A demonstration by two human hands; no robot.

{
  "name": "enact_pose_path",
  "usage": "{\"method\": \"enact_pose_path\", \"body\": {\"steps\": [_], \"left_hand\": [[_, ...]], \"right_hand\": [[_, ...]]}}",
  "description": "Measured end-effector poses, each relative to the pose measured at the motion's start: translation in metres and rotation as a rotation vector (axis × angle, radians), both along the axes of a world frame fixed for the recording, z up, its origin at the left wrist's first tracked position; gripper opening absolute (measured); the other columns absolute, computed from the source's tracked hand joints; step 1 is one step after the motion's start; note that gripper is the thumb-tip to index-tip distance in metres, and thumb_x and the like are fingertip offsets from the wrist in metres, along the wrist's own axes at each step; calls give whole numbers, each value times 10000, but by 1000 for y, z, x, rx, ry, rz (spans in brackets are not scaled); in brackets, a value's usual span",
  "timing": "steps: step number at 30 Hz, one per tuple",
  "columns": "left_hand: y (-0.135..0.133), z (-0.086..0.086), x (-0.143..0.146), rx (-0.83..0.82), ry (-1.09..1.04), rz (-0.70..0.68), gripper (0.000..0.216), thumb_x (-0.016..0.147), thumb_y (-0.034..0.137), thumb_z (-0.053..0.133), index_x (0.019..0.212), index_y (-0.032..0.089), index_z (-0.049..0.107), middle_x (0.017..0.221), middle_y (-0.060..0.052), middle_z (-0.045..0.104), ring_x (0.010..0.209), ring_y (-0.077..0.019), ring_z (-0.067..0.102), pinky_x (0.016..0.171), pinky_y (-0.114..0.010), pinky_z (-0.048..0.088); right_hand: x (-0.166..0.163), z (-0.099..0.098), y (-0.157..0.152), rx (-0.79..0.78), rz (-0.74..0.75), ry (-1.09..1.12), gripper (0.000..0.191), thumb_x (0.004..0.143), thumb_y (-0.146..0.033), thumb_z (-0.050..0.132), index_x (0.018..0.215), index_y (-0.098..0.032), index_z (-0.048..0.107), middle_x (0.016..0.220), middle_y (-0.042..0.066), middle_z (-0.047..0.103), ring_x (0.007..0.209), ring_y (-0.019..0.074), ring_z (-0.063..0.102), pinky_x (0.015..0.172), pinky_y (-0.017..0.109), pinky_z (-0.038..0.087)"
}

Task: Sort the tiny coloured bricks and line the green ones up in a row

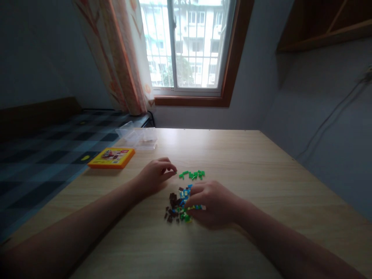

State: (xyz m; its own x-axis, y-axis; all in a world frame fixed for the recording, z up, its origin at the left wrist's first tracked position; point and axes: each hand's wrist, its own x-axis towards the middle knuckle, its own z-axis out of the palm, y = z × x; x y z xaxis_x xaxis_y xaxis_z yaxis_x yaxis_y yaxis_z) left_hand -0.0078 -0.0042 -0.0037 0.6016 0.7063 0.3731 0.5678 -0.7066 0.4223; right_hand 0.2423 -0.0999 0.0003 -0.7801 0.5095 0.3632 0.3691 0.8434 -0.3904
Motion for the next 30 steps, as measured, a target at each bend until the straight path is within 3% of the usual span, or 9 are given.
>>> {"method": "enact_pose_path", "body": {"steps": [5, 10, 17, 30], "left_hand": [[0, -9, 5, 5, 0, 2, 99, 839, 214, 668, 851, 219, 765, 841, -16, 651, 644, -95, 559, 670, -229, 466], [2, -12, 9, 12, 25, 37, 111, 832, 196, 661, 849, 222, 768, 853, -15, 665, 642, -97, 560, 653, -227, 458], [9, -12, 9, 32, 47, 155, 143, 853, 252, 635, 871, 217, 773, 853, -24, 661, 642, -108, 561, 671, -241, 462], [7, -14, 11, 31, 86, 177, 219, 897, 285, 569, 980, 232, 764, 926, -38, 690, 752, -148, 627, 761, -270, 493]], "right_hand": [[-12, -4, -9, 7, 57, -21, 147, 870, -278, 595, 924, -232, 724, 792, 23, 645, 710, 146, 566, 655, 284, 414], [-9, -8, -4, 0, 18, -7, 137, 849, -223, 608, 926, -225, 721, 823, 23, 650, 728, 138, 575, 650, 274, 413], [-15, -5, -5, 19, -6, 15, 155, 855, -234, 607, 945, -235, 733, 817, 24, 655, 710, 140, 570, 646, 274, 419], [-19, -11, -5, -19, 12, -15, 175, 845, -202, 615, 973, -235, 730, 891, 34, 689, 791, 151, 611, 693, 271, 443]]}}
